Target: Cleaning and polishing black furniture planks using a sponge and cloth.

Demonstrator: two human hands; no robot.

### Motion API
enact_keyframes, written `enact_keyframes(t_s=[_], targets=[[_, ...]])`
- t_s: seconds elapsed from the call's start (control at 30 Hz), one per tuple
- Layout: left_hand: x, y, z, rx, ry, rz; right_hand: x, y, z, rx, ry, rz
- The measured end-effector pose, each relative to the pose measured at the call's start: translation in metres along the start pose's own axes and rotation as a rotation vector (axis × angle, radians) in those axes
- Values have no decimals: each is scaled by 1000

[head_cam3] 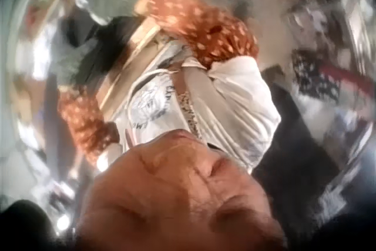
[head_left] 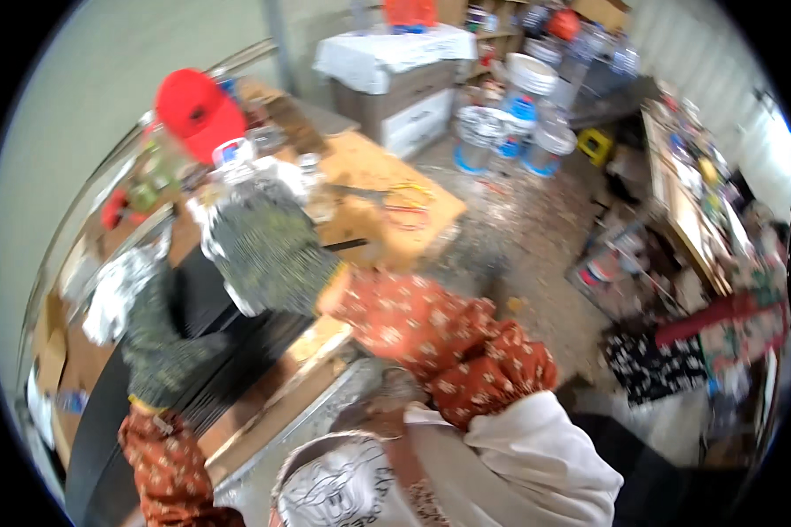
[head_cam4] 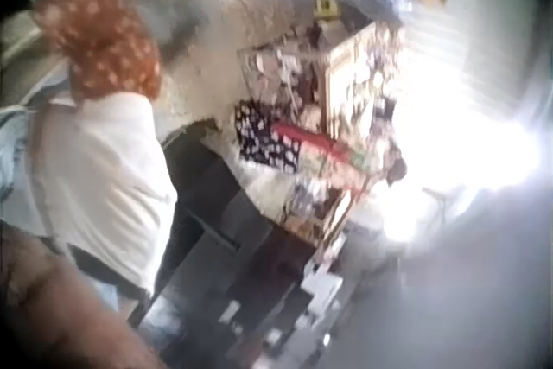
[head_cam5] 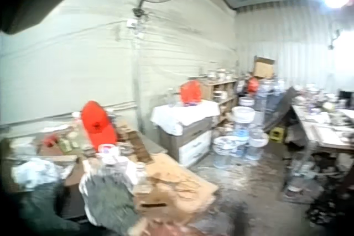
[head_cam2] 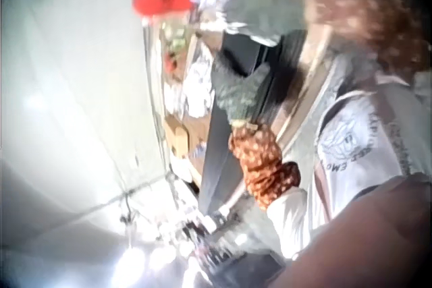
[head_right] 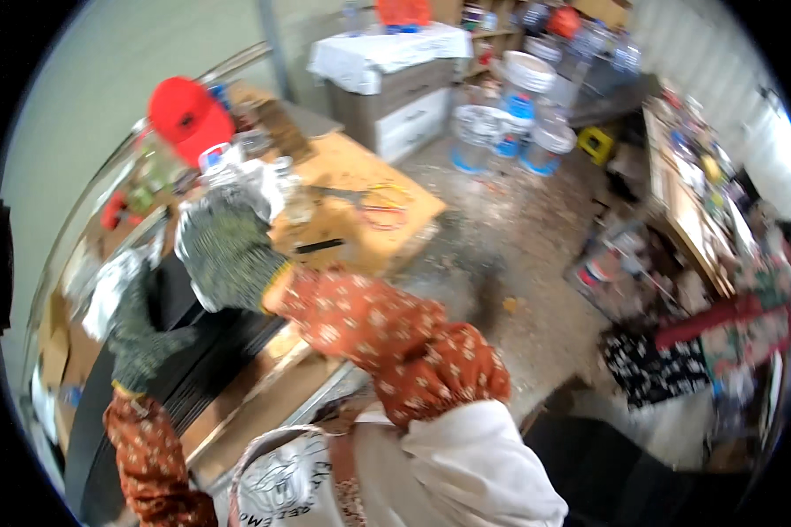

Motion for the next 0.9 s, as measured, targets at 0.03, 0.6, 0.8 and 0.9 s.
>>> enact_keyframes(t_s=[0.03, 0.6, 0.8, 0.9], targets=[[1, 7, 10, -11, 18, 2, -12, -8, -1, 277, 23, -139], [-5, 4, 16, -23, -18, -17, -129, 118, -32, 50, 78, -423], [-10, -1, 14, 36, -180, 26, -118, 126, -54, 265, 408, -244], [-6, 2, 17, 36, -45, 96, -72, 126, -85, 350, 324, 58]])
Point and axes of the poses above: each hand's wrist, its own y-axis away from the middle knuckle, its own z-axis out of the back of the hand, x = y × z, the point moved 6 cm from there along -y, towards the middle knuckle, and after that the axes turned 5 degrees about -x, right-handed, at the moved point
